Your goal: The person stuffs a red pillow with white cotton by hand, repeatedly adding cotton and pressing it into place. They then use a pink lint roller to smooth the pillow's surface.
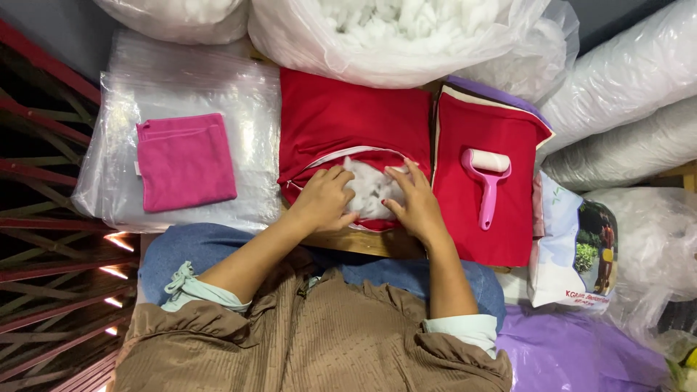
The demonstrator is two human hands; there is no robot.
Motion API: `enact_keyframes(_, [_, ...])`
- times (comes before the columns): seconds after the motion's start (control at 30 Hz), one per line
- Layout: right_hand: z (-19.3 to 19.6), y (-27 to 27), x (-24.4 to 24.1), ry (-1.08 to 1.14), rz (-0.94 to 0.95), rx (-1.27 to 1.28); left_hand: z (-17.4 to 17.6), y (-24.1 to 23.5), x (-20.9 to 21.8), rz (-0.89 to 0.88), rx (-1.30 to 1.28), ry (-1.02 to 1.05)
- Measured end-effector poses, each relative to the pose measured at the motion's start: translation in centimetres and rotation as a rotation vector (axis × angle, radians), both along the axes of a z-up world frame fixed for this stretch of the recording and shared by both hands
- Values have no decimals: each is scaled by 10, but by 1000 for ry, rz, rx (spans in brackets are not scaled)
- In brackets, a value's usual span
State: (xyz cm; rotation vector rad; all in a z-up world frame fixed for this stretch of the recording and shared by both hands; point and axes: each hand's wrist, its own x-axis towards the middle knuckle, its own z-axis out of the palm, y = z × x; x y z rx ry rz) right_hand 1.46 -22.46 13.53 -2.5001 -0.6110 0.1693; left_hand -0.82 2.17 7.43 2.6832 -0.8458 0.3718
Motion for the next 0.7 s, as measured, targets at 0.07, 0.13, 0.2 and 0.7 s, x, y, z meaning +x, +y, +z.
enact_keyframes(0.07, [13,5,-6,7,-84,-4,16,-2,-2,32,-205,-106])
enact_keyframes(0.13, [10,6,-9,4,-147,-83,8,-7,1,66,-185,-128])
enact_keyframes(0.2, [5,10,-12,1,-218,-162,-9,-12,2,93,-165,-148])
enact_keyframes(0.7, [-10,7,-3,-122,-360,-142,15,-10,0,-77,-114,-37])
